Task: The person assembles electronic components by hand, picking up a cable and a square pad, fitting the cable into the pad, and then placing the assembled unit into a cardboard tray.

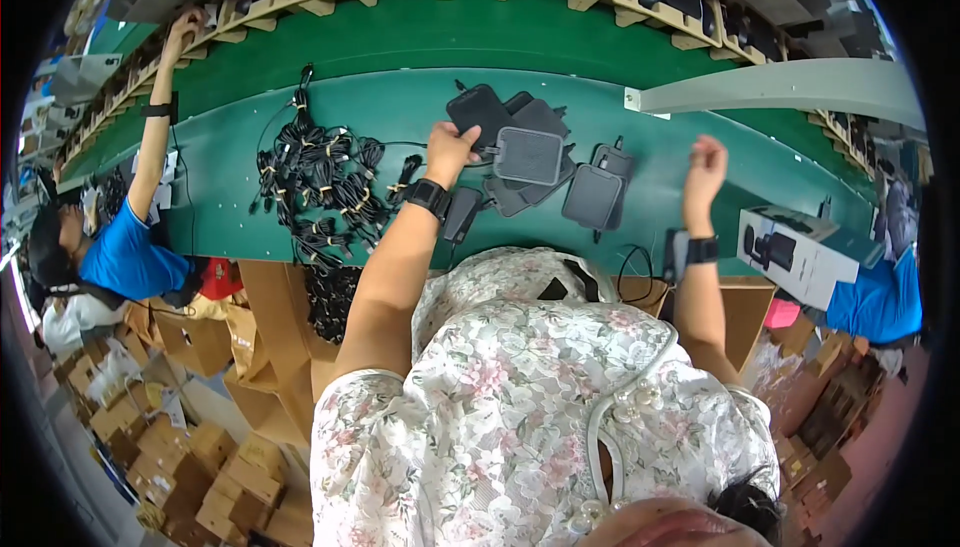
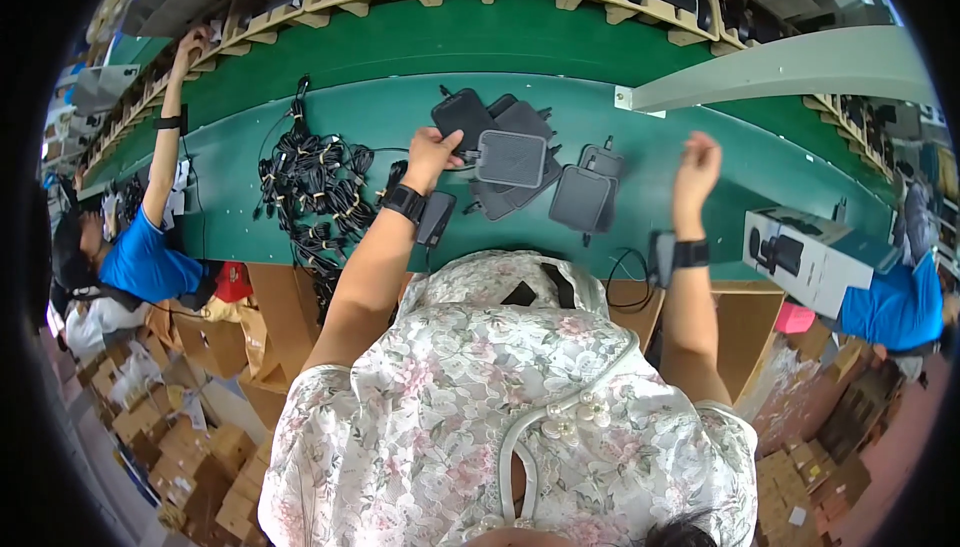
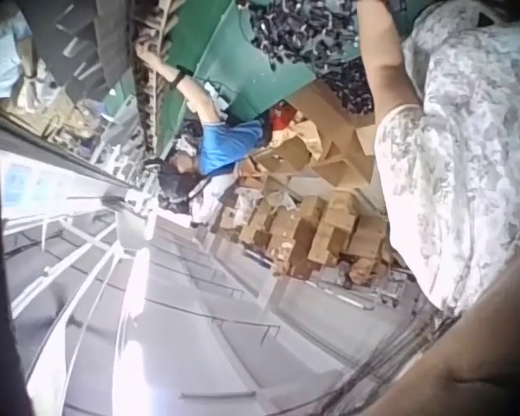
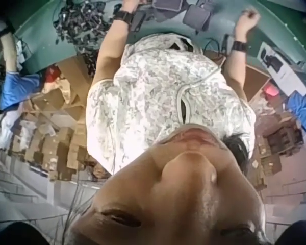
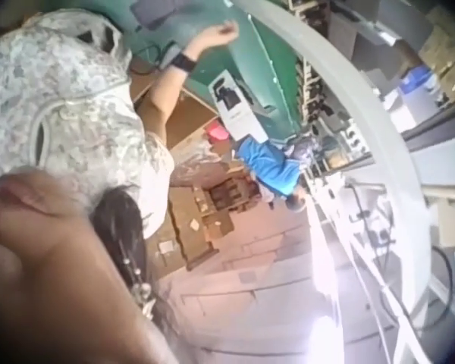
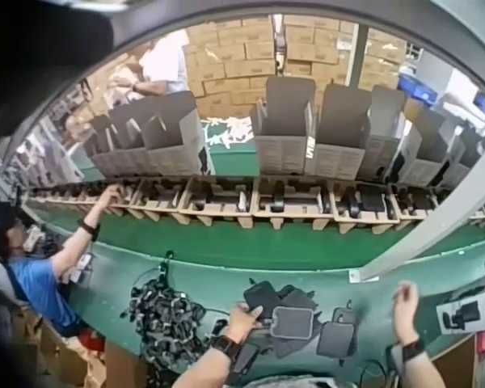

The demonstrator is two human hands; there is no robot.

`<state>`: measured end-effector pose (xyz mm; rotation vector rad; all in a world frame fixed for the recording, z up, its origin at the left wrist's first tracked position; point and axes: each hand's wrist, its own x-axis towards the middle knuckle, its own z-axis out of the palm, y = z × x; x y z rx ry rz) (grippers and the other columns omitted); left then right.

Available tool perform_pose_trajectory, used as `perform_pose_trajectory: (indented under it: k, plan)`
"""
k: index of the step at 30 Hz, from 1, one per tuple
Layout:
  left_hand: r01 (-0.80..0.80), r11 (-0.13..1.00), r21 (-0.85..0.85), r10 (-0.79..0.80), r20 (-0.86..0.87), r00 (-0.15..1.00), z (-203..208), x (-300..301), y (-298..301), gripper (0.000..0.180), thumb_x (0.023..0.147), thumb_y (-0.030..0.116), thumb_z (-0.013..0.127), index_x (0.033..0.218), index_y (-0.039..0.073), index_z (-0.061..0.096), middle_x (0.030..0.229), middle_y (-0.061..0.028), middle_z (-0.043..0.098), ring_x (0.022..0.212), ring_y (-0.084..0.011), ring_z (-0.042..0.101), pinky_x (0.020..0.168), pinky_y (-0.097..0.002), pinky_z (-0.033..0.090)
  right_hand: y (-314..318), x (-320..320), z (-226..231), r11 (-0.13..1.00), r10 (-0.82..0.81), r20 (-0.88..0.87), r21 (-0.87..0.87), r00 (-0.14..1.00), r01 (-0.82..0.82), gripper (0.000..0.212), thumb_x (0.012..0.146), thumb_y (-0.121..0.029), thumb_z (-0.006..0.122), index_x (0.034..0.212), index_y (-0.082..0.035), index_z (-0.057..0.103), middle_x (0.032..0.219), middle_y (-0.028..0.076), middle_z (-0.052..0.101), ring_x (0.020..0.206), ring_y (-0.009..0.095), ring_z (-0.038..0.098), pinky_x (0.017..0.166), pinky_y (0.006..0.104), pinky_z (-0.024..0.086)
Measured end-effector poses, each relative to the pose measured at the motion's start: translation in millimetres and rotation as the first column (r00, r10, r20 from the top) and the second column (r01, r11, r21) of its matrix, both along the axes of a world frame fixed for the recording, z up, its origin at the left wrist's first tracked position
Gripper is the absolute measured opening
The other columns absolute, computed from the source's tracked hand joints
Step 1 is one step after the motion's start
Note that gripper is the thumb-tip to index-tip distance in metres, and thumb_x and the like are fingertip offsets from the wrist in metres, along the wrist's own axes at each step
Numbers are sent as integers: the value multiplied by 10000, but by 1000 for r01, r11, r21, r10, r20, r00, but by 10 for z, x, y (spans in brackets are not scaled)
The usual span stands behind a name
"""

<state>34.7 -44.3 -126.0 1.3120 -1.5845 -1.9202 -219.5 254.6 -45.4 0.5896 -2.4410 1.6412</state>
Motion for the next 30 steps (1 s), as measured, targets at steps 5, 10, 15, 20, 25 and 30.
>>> perform_pose_trajectory:
  k: [5, 10, 15, 20, 25, 30]
  plan:
    - [142, 987, 71, -135, -93, 986, 250, 125, 90, 326, 792, 137, 653, 894, -7, 379, 668, -59, 477, 444, -185, 572, 370, -263, 417, -616, 975, 56, 962, 251, 17, 102, 968, -252, 129, 877, -60, 496, 999, -50, 537, 884, 40, 538, 774, 116, 515, 711, 237, 431]
    - [133, 985, 111, -95, -297, 950, 420, 329, 226, 251, 832, 163, 613, 881, 13, 417, 637, -52, 489, 499, -167, 582, 415, -249, 426, -1240, 1434, 570, 793, 569, -333, 465, 752, -394, 288, 776, 40, 527, 1042, -69, 551, 1012, 89, 545, 855, 191, 555, 762, 273, 447]
    - [457, 818, 348, -283, -448, 848, 772, 1020, -116, 225, 867, 209, 566, 919, 23, 450, 671, -64, 529, 556, -148, 580, 480, -233, 434, -1761, 2259, 607, 553, 813, -288, 655, 507, -515, 398, 699, 73, 555, 1071, -71, 549, 1056, 90, 565, 984, 220, 542, 802, 304, 448]
    - [484, 701, 524, -196, -511, 837, 929, 1144, -226, 234, 901, 243, 502, 980, 26, 461, 724, -75, 573, 589, -129, 558, 529, -219, 425, -1852, 1965, 621, 593, 777, -67, 411, 626, -693, 362, 733, -28, 618, 1084, -75, 542, 939, 58, 593, 855, 202, 565, 712, 296, 469]
    - [360, 899, 248, -204, -490, 847, 739, 1147, -192, 226, 920, 241, 458, 992, 26, 459, 751, -76, 587, 600, -118, 552, 543, -214, 423, -2177, 949, 1075, 941, 332, 32, -72, 943, -329, 165, 806, -130, 639, 908, -51, 535, 668, -38, 477, 552, 56, 459, 481, 196, 393]
    - [244, 958, 150, -180, -346, 921, 567, 1291, -115, 225, 926, 234, 443, 993, 20, 456, 761, -75, 589, 611, -118, 558, 549, -213, 426, -2564, -428, 1319, 935, 264, -94, -219, 960, -279, 210, 806, -160, 639, 930, -39, 522, 635, -23, 482, 526, 69, 466, 479, 210, 403]
